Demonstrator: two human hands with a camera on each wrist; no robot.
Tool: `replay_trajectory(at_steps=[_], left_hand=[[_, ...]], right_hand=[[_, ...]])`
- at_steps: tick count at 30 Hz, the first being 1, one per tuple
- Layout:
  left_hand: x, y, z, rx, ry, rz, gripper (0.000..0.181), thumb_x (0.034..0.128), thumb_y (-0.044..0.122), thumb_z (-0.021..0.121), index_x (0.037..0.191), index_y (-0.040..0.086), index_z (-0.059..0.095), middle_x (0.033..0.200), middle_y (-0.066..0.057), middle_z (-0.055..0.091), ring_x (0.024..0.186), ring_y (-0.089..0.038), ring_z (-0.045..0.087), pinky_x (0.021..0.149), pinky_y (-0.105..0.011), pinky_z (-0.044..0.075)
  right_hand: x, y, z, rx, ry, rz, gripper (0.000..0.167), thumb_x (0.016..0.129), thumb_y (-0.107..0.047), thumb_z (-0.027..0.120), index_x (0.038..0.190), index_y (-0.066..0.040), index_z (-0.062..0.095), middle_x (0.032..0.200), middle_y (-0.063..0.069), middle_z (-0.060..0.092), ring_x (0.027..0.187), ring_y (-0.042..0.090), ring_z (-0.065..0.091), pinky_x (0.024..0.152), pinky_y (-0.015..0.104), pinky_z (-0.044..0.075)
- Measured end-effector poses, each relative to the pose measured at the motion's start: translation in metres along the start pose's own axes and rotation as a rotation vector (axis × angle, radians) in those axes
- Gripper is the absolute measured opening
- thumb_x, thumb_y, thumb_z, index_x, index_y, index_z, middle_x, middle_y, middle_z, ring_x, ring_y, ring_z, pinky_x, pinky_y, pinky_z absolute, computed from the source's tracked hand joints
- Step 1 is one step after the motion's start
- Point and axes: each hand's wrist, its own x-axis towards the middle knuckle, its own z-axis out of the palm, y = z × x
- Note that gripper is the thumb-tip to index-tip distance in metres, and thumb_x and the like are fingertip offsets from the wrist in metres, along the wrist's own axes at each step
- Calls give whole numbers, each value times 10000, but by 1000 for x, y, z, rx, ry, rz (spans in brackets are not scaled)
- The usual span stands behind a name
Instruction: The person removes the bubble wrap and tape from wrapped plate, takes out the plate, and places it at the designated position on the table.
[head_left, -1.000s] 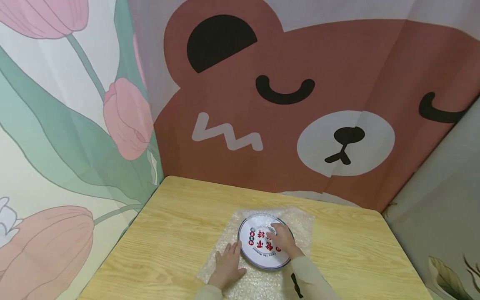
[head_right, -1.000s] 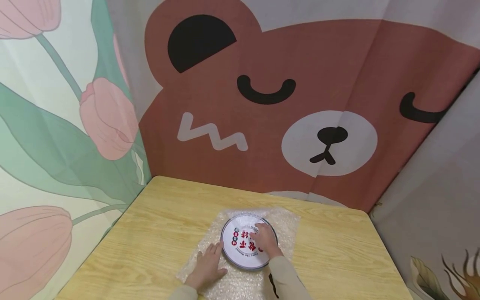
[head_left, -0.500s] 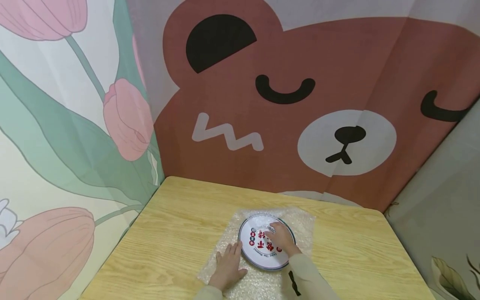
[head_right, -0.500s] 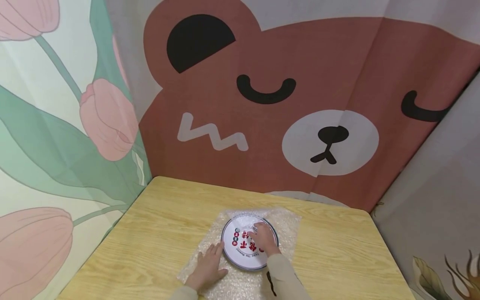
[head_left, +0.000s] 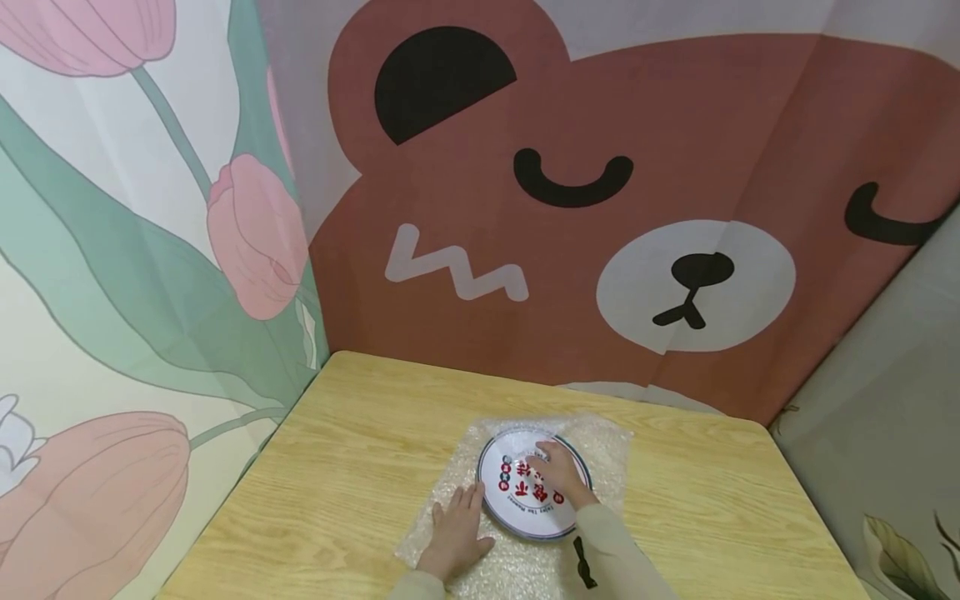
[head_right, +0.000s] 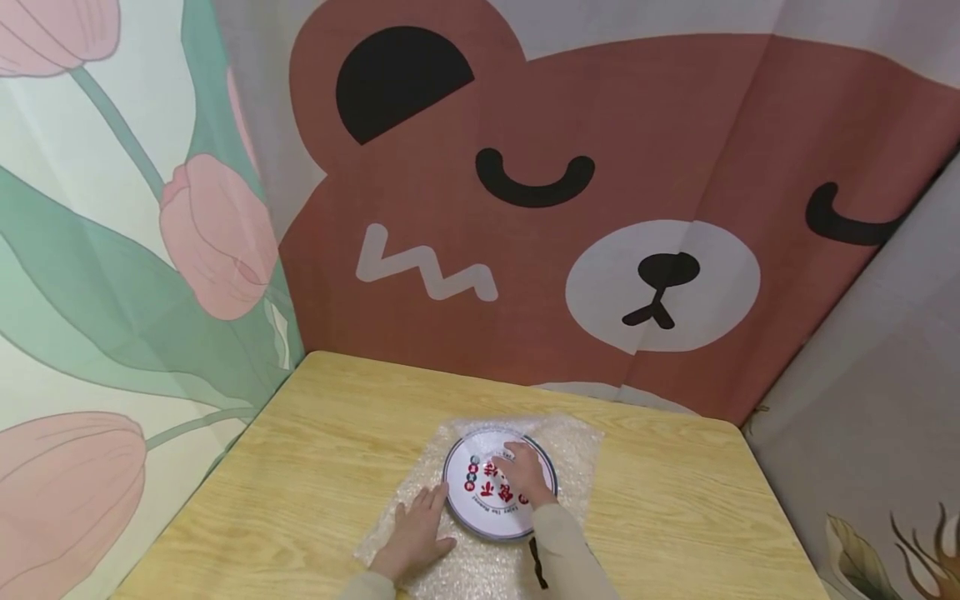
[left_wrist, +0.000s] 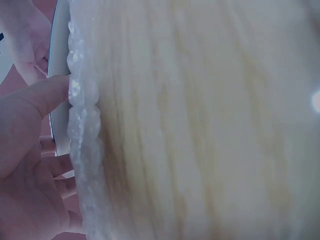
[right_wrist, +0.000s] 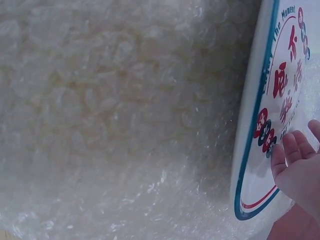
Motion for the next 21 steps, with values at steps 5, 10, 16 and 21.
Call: replay_trajectory(at_steps=[5,10,16,21], left_hand=[[0,1,-1,0,-1,4,812,697,338,720,1335,-6,355,1307,-188,418,1209,-395,341,875,-672,241],[0,1,-2,9,0,5,816,697,348,719,1337,-2,354,1308,-183,419,1209,-387,342,879,-663,247],[0,1,-3,17,3,10,821,696,353,718,1336,-7,352,1302,-187,423,1203,-391,348,872,-664,254],[-1,1,-3,22,3,7,824,692,360,717,1339,-1,355,1298,-178,430,1200,-384,356,867,-662,263]], right_hand=[[1,0,1,39,-14,24,387,832,-155,606,1102,117,556,1099,256,554,1063,394,483,921,464,362],[0,-2,3,84,-46,62,396,843,-169,603,1132,96,544,1129,244,541,1059,378,492,903,455,385],[-1,-5,6,109,-43,38,397,822,-157,615,1117,101,553,1074,250,565,1009,376,522,879,456,403],[-1,-7,8,127,-46,44,396,817,-160,616,1114,95,559,1004,206,591,948,346,545,841,446,430]])
